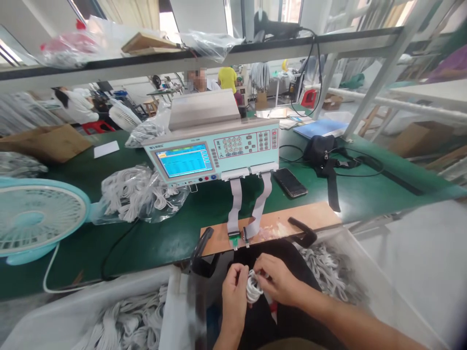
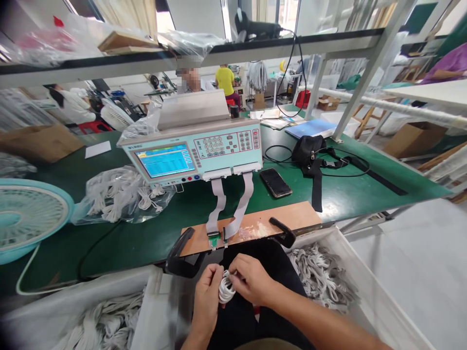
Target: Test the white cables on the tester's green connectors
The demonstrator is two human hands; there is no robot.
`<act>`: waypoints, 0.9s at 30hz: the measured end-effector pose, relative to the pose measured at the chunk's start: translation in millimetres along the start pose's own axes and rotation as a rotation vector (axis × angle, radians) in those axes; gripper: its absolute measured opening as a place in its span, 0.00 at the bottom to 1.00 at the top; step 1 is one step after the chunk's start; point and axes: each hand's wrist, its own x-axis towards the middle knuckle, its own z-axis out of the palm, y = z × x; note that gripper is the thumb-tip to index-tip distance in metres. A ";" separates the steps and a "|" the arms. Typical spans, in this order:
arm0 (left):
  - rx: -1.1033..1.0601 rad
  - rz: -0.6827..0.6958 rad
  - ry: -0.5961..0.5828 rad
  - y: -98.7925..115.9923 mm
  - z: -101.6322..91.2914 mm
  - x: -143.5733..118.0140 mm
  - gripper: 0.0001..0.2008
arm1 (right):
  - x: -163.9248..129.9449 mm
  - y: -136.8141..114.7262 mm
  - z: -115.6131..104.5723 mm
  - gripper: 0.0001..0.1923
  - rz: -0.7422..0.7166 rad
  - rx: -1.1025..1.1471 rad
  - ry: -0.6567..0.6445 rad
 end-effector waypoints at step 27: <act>-0.216 -0.055 0.037 -1.8 -1.6 29.4 0.15 | 25.5 14.8 34.6 0.18 0.685 0.680 0.268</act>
